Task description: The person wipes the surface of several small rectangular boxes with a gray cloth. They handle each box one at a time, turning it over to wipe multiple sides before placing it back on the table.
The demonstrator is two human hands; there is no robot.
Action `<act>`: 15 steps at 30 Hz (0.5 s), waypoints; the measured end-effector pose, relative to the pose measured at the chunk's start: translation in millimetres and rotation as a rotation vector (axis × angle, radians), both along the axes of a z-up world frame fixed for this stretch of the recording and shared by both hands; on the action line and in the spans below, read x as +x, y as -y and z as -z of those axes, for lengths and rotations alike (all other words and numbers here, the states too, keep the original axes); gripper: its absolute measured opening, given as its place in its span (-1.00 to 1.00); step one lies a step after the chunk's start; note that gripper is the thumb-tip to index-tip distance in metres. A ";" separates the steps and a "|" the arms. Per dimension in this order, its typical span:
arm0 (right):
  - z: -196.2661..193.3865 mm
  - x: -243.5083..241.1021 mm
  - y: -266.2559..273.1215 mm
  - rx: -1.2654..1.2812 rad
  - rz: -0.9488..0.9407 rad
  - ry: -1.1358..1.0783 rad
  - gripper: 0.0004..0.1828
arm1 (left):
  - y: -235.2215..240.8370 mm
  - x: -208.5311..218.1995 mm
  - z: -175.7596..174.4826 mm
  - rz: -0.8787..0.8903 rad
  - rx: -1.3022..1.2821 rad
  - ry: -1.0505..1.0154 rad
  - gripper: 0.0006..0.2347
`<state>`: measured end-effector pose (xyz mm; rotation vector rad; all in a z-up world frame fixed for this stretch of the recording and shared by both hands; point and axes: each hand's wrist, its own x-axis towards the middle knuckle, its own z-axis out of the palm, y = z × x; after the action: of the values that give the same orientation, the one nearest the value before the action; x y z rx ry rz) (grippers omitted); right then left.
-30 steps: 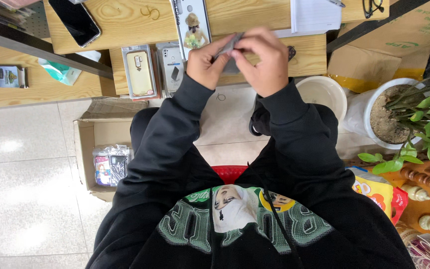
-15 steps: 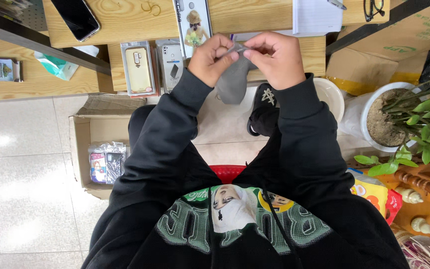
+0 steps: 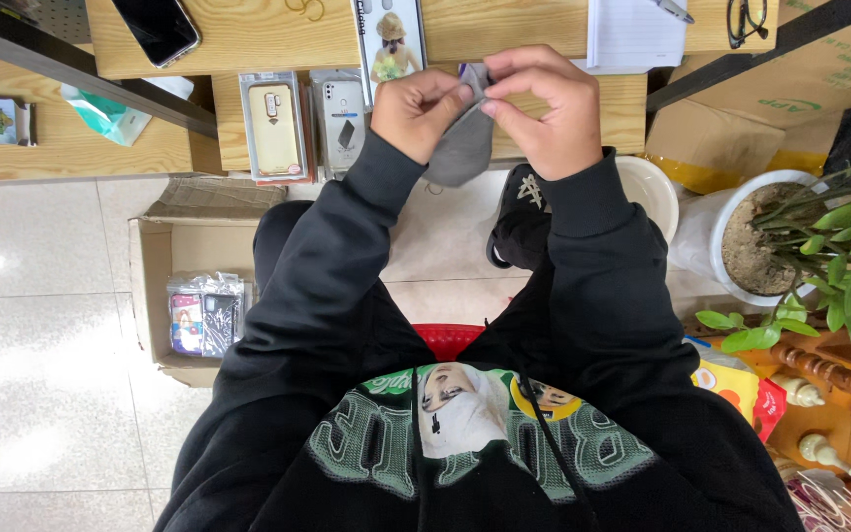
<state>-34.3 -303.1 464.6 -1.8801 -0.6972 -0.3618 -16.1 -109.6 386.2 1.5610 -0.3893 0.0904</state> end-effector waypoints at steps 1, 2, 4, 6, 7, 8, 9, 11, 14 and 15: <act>-1.5 -0.3 0.7 -0.001 -0.002 0.001 -0.83 | -0.9 0.7 -0.7 -0.002 -0.001 0.001 -0.92; -2.9 -0.6 1.2 -0.035 0.007 0.005 -0.83 | -2.0 1.3 -1.4 -0.088 0.040 -0.006 -0.91; -3.7 -1.0 1.6 -0.069 0.015 0.009 -0.83 | -3.1 1.2 -2.6 -0.174 0.080 -0.013 -0.89; -2.6 -1.3 1.7 -0.086 -0.007 0.001 -0.83 | -3.0 -0.2 -3.6 -0.077 0.087 0.025 -0.95; -3.4 -1.6 0.4 -0.086 -0.006 0.001 -0.83 | -1.8 -2.2 -6.5 -0.076 0.087 0.025 -0.95; -4.1 -2.2 -0.7 -0.077 -0.004 -0.024 -0.85 | -0.4 -4.4 -9.2 -0.021 0.102 0.071 -0.93; -4.7 -2.9 -1.7 -0.068 -0.003 -0.050 -0.87 | 1.0 -6.7 -11.8 0.033 0.117 0.116 -0.92; -1.7 -2.9 -0.8 -0.049 0.005 -0.058 -0.86 | 1.4 -7.0 -9.8 0.057 0.133 0.113 -0.92; 2.5 -1.3 2.1 -0.037 0.040 -0.071 -0.88 | 2.1 -8.2 -16.1 0.117 0.133 0.117 -0.87; 4.1 -1.1 3.4 -0.044 0.068 -0.078 -0.91 | 2.4 -9.3 -19.6 0.153 0.118 0.121 -0.81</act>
<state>-35.3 -306.5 460.5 -1.9524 -0.5942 -0.3171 -25.4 -112.0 405.7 1.6408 -0.6173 0.0442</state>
